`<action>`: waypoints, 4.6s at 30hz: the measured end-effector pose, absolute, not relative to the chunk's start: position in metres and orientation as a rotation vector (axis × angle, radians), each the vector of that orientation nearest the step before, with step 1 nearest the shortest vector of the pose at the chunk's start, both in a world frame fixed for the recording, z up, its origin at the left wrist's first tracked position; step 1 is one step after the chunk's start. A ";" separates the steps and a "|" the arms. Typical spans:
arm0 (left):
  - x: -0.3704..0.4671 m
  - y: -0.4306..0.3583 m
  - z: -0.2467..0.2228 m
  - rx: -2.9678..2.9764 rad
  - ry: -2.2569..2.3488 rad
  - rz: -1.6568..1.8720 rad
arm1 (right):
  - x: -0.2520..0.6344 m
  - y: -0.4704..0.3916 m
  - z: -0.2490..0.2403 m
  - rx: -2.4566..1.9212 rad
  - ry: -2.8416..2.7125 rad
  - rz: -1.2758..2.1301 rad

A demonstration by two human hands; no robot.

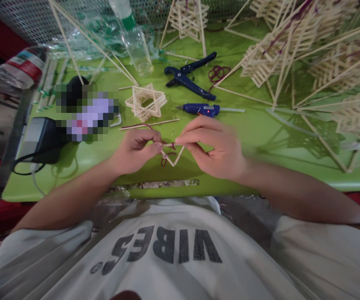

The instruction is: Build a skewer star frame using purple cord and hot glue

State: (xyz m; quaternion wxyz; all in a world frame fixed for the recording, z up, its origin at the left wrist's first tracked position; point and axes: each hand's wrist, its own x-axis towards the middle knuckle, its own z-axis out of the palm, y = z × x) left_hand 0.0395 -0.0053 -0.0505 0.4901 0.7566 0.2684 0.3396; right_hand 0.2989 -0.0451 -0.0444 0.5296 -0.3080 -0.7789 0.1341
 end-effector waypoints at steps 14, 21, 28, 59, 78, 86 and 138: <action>0.040 -0.006 -0.049 1.816 0.677 0.799 | 0.298 -0.046 -0.042 -0.787 -1.928 0.365; 0.041 -0.005 -0.051 1.800 0.669 0.816 | 0.302 -0.042 -0.048 -0.841 -1.976 0.335; 0.041 -0.007 -0.050 1.812 0.686 0.802 | 0.298 -0.044 -0.050 -0.879 -1.937 0.423; 0.042 -0.007 -0.047 1.836 0.688 0.807 | 0.298 -0.053 -0.046 -0.828 -1.938 0.416; 0.041 -0.007 -0.048 1.816 0.661 0.815 | 0.299 -0.050 -0.047 -0.769 -1.983 0.340; 0.042 -0.007 -0.049 1.815 0.660 0.826 | 0.299 -0.056 -0.047 -0.831 -1.985 0.393; 0.043 -0.001 -0.051 1.577 0.765 0.752 | 0.305 -0.045 -0.050 -0.698 -2.029 0.454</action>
